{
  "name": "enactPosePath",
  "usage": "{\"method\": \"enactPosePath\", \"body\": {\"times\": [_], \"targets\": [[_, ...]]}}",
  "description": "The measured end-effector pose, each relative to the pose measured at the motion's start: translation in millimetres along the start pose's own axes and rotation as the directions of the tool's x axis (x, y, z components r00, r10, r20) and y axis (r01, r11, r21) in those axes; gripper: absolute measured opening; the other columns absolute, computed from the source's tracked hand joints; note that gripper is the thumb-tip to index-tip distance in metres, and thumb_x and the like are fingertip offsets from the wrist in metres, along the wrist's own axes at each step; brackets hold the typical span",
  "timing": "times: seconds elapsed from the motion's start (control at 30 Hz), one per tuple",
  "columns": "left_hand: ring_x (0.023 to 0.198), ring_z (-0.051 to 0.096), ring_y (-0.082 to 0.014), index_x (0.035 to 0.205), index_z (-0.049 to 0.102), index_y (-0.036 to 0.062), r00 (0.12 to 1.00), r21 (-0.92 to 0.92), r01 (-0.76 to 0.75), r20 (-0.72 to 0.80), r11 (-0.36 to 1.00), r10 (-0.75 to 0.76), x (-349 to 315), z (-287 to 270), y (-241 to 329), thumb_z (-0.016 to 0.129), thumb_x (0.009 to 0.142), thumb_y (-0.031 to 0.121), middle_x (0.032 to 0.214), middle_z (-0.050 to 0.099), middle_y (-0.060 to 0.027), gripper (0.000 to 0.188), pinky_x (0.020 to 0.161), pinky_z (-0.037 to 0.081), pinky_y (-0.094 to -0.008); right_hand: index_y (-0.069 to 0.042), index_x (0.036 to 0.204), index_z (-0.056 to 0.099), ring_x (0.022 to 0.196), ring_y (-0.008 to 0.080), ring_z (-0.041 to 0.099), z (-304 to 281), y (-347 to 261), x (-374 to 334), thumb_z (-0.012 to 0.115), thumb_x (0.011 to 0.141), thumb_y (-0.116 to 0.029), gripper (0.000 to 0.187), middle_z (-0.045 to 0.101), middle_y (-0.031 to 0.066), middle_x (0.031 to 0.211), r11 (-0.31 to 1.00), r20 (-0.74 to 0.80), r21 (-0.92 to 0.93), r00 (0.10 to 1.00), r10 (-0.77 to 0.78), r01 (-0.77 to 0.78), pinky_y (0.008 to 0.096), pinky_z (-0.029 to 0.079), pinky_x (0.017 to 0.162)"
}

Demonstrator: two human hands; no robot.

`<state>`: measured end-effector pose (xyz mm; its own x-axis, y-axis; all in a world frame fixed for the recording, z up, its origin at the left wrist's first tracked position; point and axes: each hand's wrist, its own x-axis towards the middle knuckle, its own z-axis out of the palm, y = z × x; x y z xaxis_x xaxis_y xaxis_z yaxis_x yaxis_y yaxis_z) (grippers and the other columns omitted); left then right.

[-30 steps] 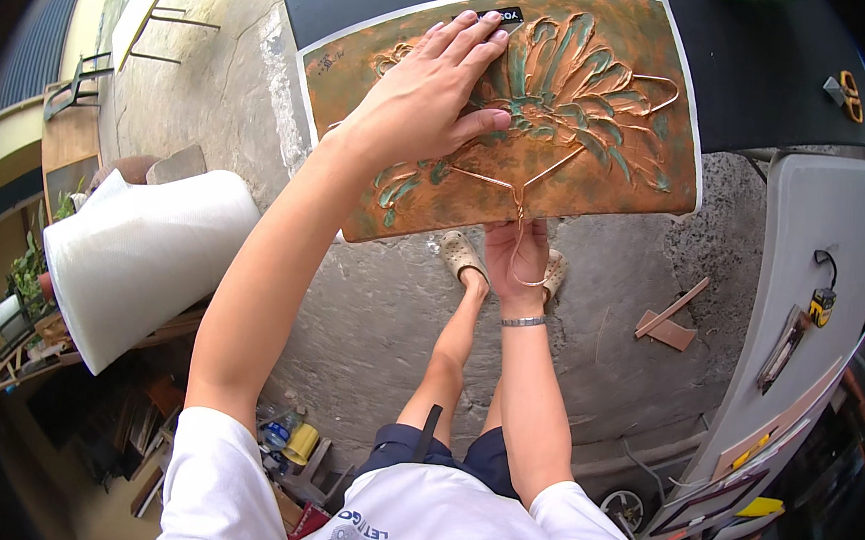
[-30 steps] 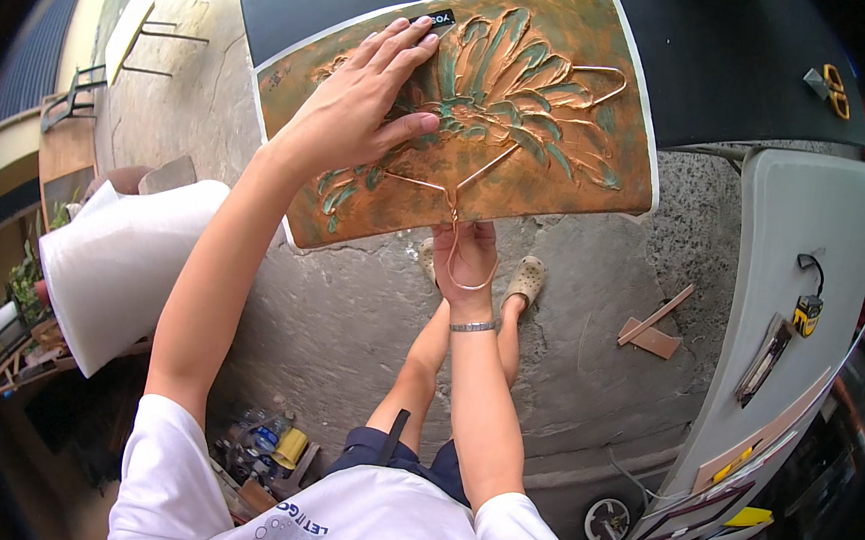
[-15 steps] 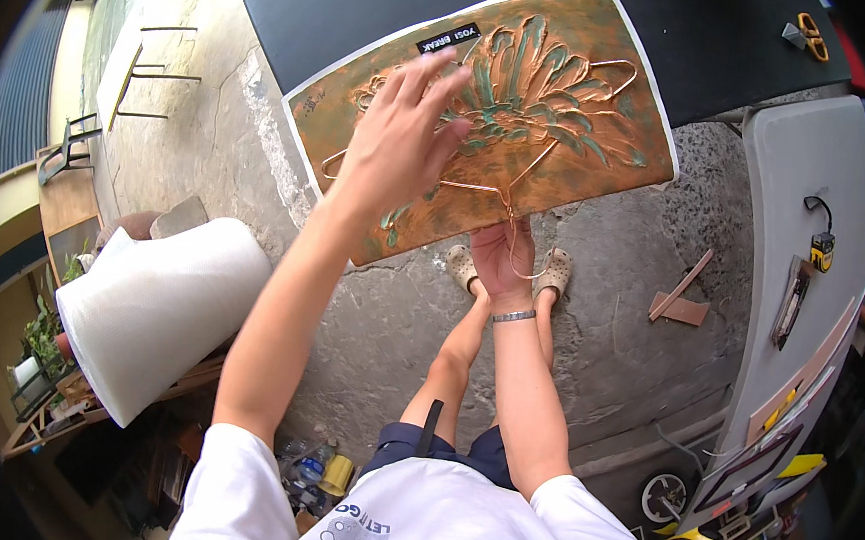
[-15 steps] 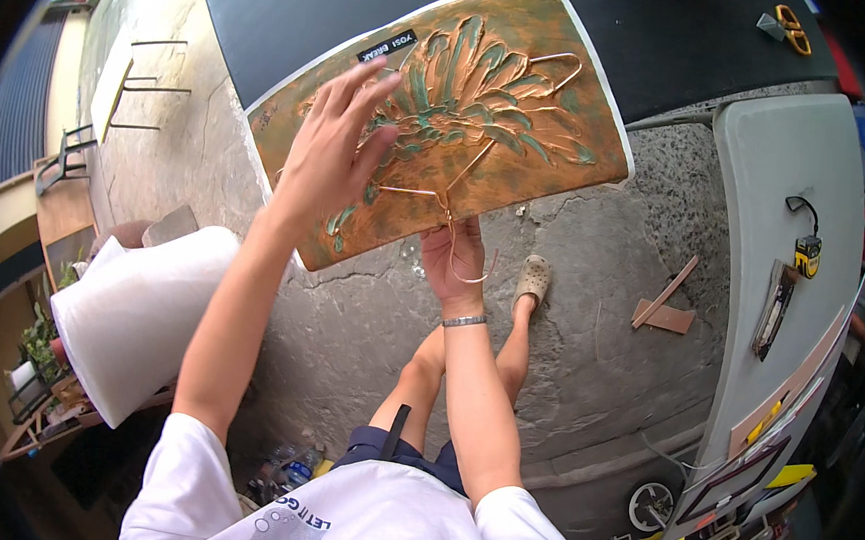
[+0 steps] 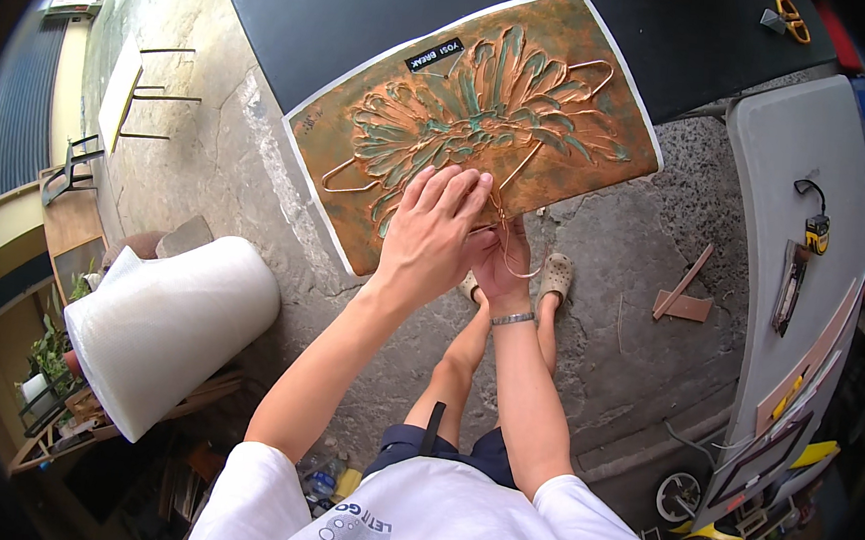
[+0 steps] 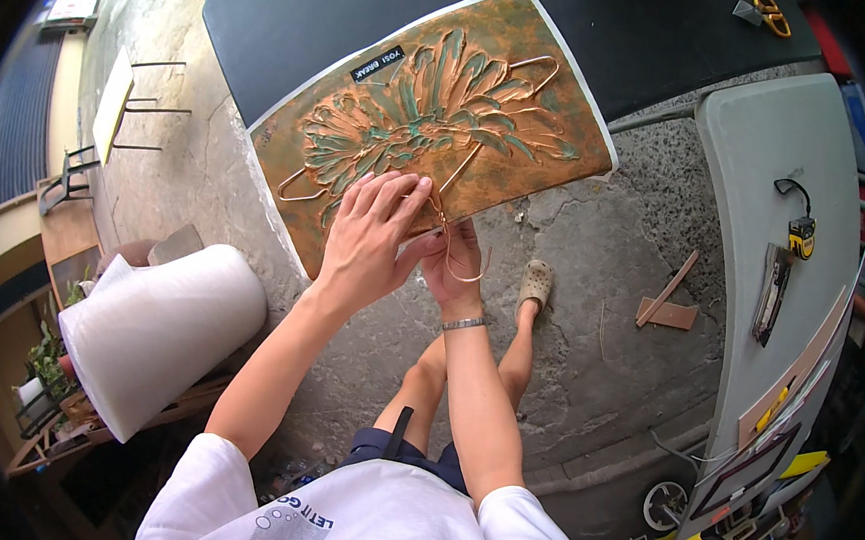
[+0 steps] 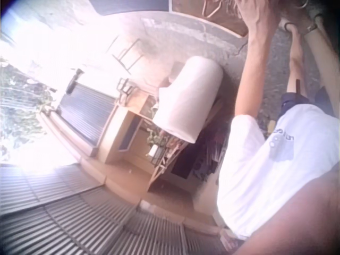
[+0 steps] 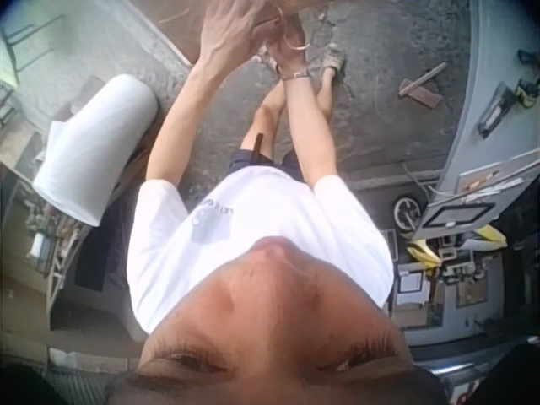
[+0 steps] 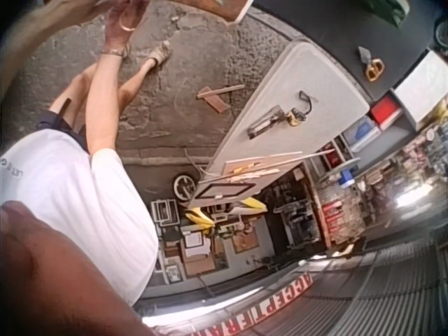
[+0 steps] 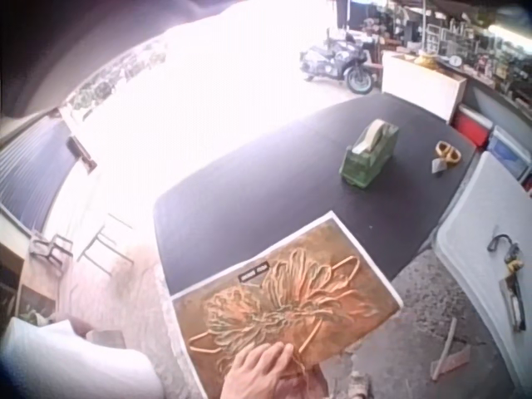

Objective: The person cuts a piece of cardboard, places a decorative copper artwork on it, and secures the edges using a stapler. They fold the cardboard edges over the artwork and staple them repeatedly to attach the backing.

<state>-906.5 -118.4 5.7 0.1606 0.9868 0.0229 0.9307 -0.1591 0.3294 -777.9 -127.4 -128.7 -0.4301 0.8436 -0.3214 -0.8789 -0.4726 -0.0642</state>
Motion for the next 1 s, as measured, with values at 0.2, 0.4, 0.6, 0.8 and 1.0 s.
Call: {"method": "enactPosePath", "body": {"times": [0.2, 0.4, 0.6, 0.8, 1.0], "targets": [[0.122, 0.055, -0.0318, 0.133, 0.057, 0.0022, 0.999, -0.084, -0.01, -0.051, 0.996, 0.006, 6, -23, 9, 0.074, 0.082, 0.027, 0.13, 0.059, -0.0131, 0.059, 0.109, 0.039, -0.0452, -0.003, 0.138, 0.05, 0.126, 0.0255, 0.059, 28, 0, -1, 0.059, 0.101, -0.015, 0.04, 0.057, 0.0137, 0.139, 0.999, -0.053, -0.046, 0.999, 0.01, -0.013, 0.0379, 0.053, 0.104], [0.116, 0.059, -0.034, 0.124, 0.062, 0.0015, 0.997, -0.207, -0.033, -0.077, 0.978, 0.018, 14, -71, 16, 0.076, 0.084, 0.023, 0.124, 0.063, -0.0143, 0.048, 0.103, 0.043, -0.0459, -0.004, 0.138, 0.05, 0.126, 0.025, 0.059, 74, -7, -5, 0.062, 0.1, -0.014, 0.041, 0.057, 0.0127, 0.138, 0.998, 0.037, -0.02, 0.997, 0.065, -0.064, 0.0374, 0.054, 0.104], [0.104, 0.061, -0.0361, 0.114, 0.059, 0.0021, 0.993, -0.342, -0.059, -0.117, 0.938, 0.02, 23, -110, 8, 0.072, 0.086, 0.019, 0.109, 0.065, -0.017, 0.035, 0.095, 0.046, -0.0446, -0.008, 0.139, 0.05, 0.124, 0.0219, 0.059, 130, -7, 4, 0.063, 0.099, -0.015, 0.042, 0.058, 0.0087, 0.136, 0.999, 0.185, -0.019, 0.982, 0.045, -0.043, 0.0365, 0.053, 0.104], [0.087, 0.061, -0.0377, 0.103, 0.054, 0.0027, 0.994, -0.38, -0.088, -0.088, 0.921, 0.059, 53, -161, -16, 0.068, 0.091, 0.018, 0.088, 0.064, -0.0165, 0.023, 0.081, 0.048, -0.0444, -0.008, 0.136, 0.054, 0.119, 0.0176, 0.06, 192, -2, 41, 0.063, 0.1, -0.023, 0.04, 0.062, 0.0052, 0.128, 0.982, 0.24, -0.188, 0.97, 0.031, 0.015, 0.0325, 0.051, 0.102], [0.082, 0.062, -0.0375, 0.104, 0.051, 0.0031, 1.0, -0.422, -0.003, -0.017, 0.907, -0.004, 81, -183, -38, 0.064, 0.097, 0.021, 0.086, 0.065, -0.0174, 0.023, 0.072, 0.048, -0.045, -0.009, 0.126, 0.058, 0.115, 0.0152, 0.06, 224, -2, 76, 0.061, 0.101, -0.024, 0.029, 0.063, 0.0039, 0.124, 0.975, 0.281, -0.223, 0.959, 0.042, 0.022, 0.0324, 0.05, 0.1]]}}
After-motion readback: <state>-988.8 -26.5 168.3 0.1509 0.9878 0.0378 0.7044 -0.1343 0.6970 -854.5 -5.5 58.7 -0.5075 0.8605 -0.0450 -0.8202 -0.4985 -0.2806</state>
